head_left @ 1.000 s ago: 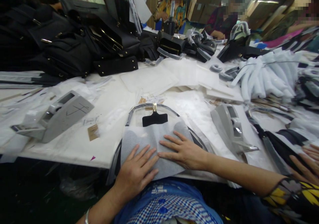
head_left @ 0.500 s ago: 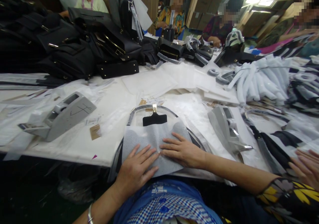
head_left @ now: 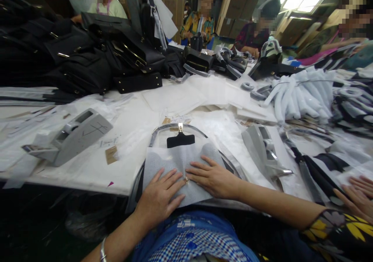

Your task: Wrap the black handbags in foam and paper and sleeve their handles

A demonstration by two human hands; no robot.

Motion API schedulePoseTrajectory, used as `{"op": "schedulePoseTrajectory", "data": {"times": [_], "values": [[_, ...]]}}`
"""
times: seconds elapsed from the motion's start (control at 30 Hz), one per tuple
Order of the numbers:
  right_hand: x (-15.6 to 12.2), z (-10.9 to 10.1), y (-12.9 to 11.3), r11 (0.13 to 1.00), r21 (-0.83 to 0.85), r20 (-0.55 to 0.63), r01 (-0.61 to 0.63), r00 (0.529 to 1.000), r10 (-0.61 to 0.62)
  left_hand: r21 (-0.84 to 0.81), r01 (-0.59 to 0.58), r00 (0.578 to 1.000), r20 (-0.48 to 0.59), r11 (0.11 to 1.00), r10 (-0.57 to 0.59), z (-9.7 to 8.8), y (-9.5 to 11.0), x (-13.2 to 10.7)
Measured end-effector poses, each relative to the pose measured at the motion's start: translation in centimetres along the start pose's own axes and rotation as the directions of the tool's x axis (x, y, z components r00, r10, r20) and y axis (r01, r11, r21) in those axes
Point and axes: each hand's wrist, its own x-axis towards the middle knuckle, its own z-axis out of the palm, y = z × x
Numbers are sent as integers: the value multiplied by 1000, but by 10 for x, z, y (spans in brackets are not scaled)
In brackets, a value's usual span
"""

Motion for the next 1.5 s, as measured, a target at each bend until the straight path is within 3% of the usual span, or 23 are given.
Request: {"op": "schedulePoseTrajectory", "data": {"times": [0.13, 0.27, 0.4, 0.73, 0.83, 0.93, 1.03, 1.13, 1.3, 1.5], "values": [[1, -5, 8, 998, -37, -25, -46, 999, 45, 72, -33, 998, 56, 997, 29, 1, -4, -1], [2, -7, 25, 999, -46, -35, -10, 999, 9, 193, -5, 1000, 28, 981, 0, 5, -7, 0], [-1, -4, 27, 998, -44, -65, -35, 997, 32, 272, -50, 999, 34, 961, 42, 5, -10, -3], [-6, -5, 24, 996, 30, -32, -82, 996, 83, 314, -92, 983, -125, 945, 137, 21, -30, -4], [-4, -4, 30, 996, 2, -45, -93, 995, 93, 307, -98, 985, -107, 947, 137, 24, -42, -4], [1, -3, 37, 994, -27, -103, -101, 990, 98, 273, -108, 987, -84, 956, 135, 16, -54, 0], [9, -6, 43, 984, -3, -176, -176, 969, 173, 219, -46, 994, -89, 975, 67, 0, -62, 14], [21, -13, 47, 962, 19, -230, -272, 935, 268, 199, 70, 993, -108, 977, -50, -14, -60, 35], [32, -28, 49, 949, 44, -229, -313, 921, 315, 122, 157, 984, -109, 980, -144, -21, -51, 55], [25, -50, 52, 969, 186, -201, -161, 959, 198, -21, 125, 980, -154, 992, -126, -45, -49, 56]]}}
